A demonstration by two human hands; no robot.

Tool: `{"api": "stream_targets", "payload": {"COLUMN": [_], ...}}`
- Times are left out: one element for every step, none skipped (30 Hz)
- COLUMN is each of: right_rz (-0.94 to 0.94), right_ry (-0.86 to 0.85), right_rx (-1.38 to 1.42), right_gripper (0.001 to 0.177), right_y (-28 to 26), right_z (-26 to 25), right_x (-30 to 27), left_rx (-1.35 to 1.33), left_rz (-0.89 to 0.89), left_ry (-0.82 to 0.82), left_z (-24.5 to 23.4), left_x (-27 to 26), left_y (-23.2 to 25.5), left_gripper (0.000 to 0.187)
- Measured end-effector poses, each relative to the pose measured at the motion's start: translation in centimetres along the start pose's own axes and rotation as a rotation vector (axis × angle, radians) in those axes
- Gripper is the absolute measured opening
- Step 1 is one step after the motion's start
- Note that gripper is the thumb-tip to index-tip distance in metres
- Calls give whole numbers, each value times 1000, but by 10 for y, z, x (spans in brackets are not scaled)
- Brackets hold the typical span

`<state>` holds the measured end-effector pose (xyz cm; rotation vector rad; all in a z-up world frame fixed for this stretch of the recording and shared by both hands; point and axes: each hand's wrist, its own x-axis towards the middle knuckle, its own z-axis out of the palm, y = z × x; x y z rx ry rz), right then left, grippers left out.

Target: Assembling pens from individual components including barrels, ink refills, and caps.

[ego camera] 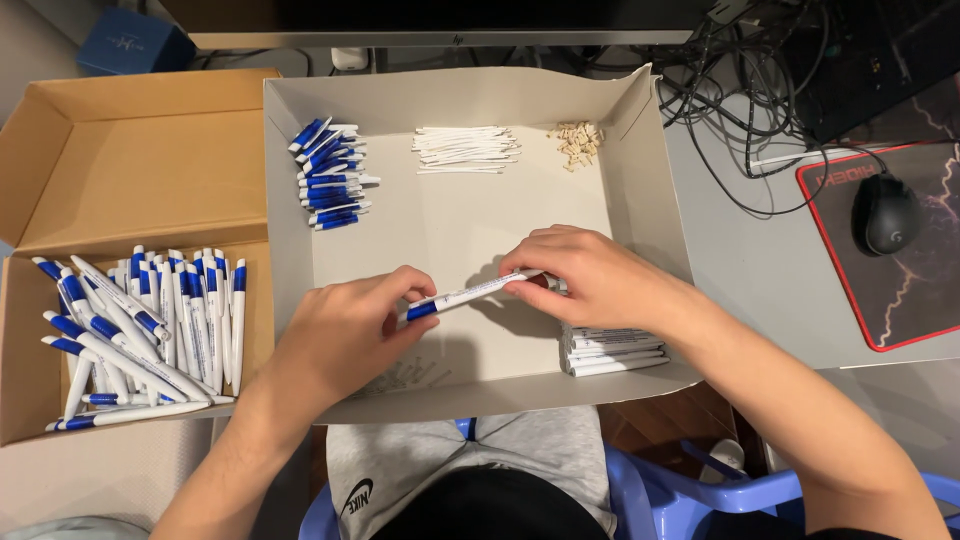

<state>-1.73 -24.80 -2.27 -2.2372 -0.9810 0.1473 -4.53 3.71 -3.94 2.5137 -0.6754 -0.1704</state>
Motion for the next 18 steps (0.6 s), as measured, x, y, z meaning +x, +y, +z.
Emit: {"api": "stream_targets", "payload": {"right_rz": [1,2,1,-1,13,27,28,33,37,36,41,46,47,60,70,68,81,94], "right_ry": [-3,-6,-8,-10,-10,-11,-9,-14,-22,-23,-34,-45,-46,-47,-48,-49,-59,-69], "right_rx": [-1,-7,-13,-13,-22,-30,-33,-39,-42,-42,-46,-49,-50,-38,-24,-23,-15,-7], "right_gripper": [9,10,11,11,13,17,17,20,23,23,25,26,26,26,26,26,17,14], "right_y": [0,0,0,1,2,3,4,5,6,6,6,6,2,-1,-5,-6,-7,-8], "right_z": [0,0,0,0,1,1,1,2,3,2,3,3,1,-2,-3,-3,-4,-5], "right_x": [0,0,1,1,0,-1,-1,-2,-2,-2,-2,-2,-2,-1,1,1,1,1], "left_rx": [-3,14,33,33,40,48,48,51,55,55,69,82,81,95,112,113,120,126], "left_rz": [-1,11,22,20,38,56,59,71,78,77,81,86,86,93,97,95,85,75], "left_ry": [1,25,51,53,67,82,83,91,98,99,101,104,104,119,135,135,125,114], "left_z": [1,1,1,2,2,3,2,1,0,1,1,2,4,6,7,6,5,4], "left_x": [0,-1,-1,-1,-1,-2,-1,-1,-1,-2,-3,-3,-4,-4,-5,-5,-5,-5], "left_y": [0,0,0,0,-1,-1,-1,0,0,1,1,1,0,-1,-3,-3,-3,-4], "left_gripper": [25,25,25,25,25,25,25,25,25,25,27,30,30,29,27,27,23,20]}}
